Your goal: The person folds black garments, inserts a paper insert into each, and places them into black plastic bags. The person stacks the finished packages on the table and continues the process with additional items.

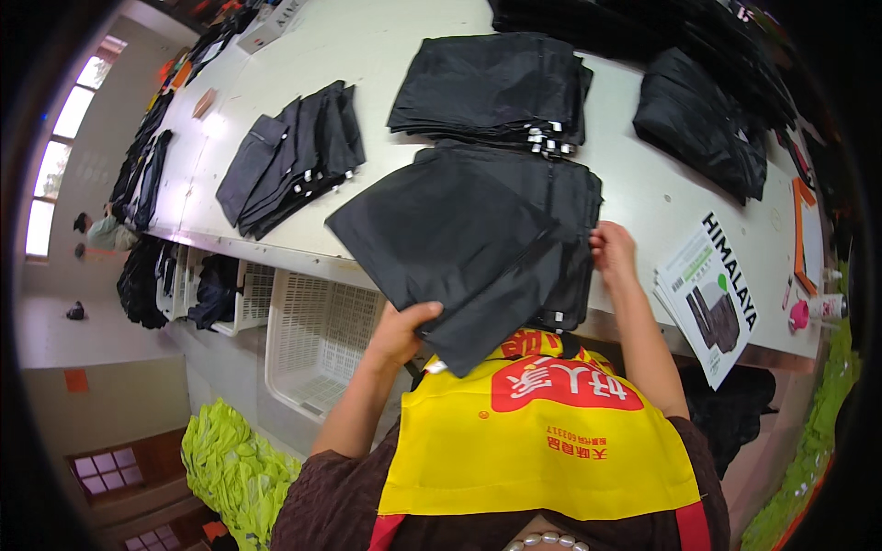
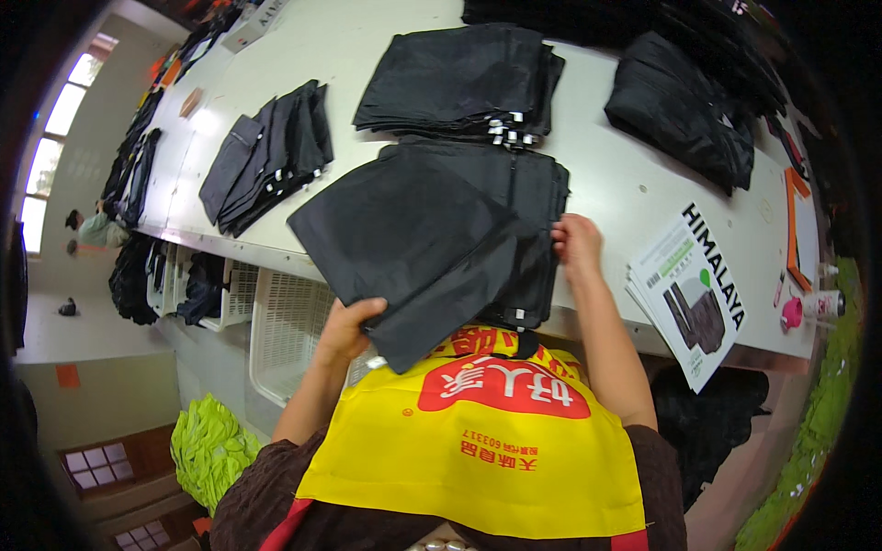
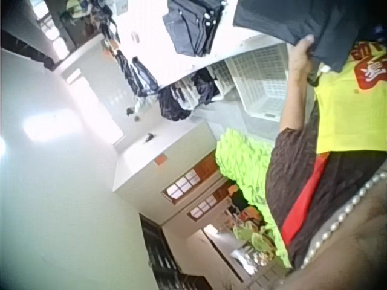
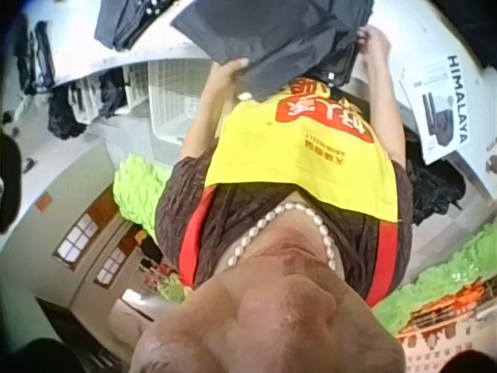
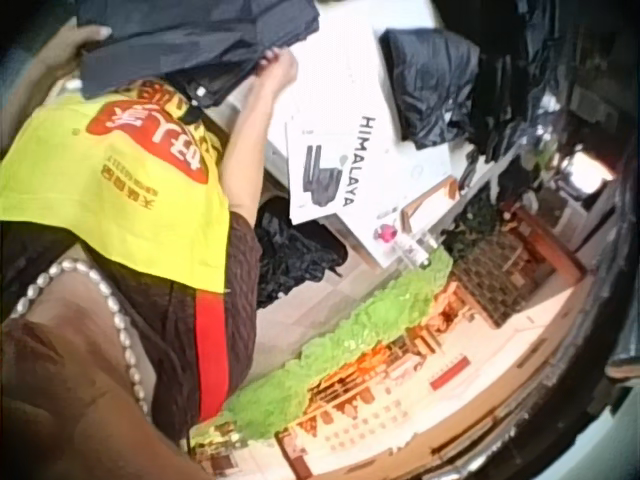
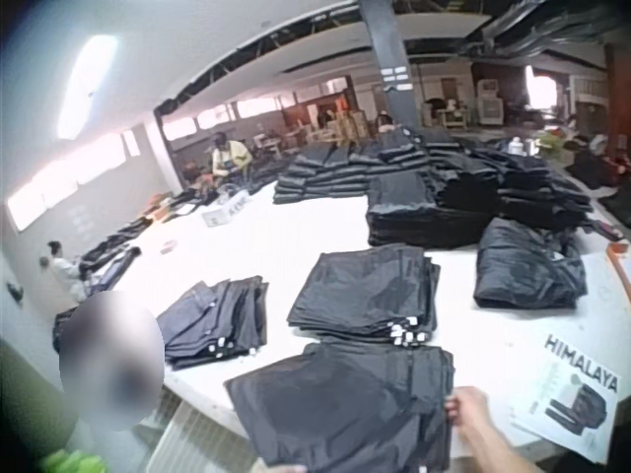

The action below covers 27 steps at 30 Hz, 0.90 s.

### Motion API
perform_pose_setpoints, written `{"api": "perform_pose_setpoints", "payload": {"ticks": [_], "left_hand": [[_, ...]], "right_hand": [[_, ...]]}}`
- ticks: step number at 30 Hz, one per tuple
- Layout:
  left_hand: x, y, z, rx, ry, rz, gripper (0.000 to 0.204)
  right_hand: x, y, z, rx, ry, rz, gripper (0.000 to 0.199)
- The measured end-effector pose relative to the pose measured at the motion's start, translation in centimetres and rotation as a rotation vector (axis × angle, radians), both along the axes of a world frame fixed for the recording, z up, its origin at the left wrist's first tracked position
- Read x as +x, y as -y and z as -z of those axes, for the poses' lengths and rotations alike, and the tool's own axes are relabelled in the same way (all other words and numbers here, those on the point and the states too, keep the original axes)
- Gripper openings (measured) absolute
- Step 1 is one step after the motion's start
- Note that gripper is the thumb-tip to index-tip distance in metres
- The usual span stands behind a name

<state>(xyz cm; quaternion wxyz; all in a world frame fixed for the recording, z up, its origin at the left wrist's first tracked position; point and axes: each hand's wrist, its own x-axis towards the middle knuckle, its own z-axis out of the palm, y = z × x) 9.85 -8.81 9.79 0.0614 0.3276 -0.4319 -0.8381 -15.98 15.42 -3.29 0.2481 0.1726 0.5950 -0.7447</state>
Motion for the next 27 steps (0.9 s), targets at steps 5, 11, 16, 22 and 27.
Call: {"api": "perform_pose_setpoints", "payload": {"ticks": [5, 11, 16, 22, 27], "left_hand": [[0.5, 6.6, -8.1, -0.345, -0.075, -0.315, 0.024], [0.2, 19.0, -13.6, -0.471, -0.563, -0.585, 0.028], [-1.4, 37.4, -5.2, -0.512, -0.376, -0.806, 0.02], [-7.4, 35.1, 9.4, -0.657, 0.217, -0.827, 0.036], [-15.2, 4.3, 7.6, -1.169, 0.052, 0.212, 0.035]], "right_hand": [[1.2, -3.2, -3.6, 0.038, -0.121, -0.079, 0.014], [1.3, -16.0, -1.5, 0.718, -0.665, -0.263, 0.028], [4.2, -24.8, -4.6, 1.521, -0.485, -0.588, 0.082], [6.6, -31.7, -3.6, 1.517, -0.42, -0.727, 0.091], [6.3, -30.1, -7.3, 1.45, -0.419, -0.815, 0.067]]}}
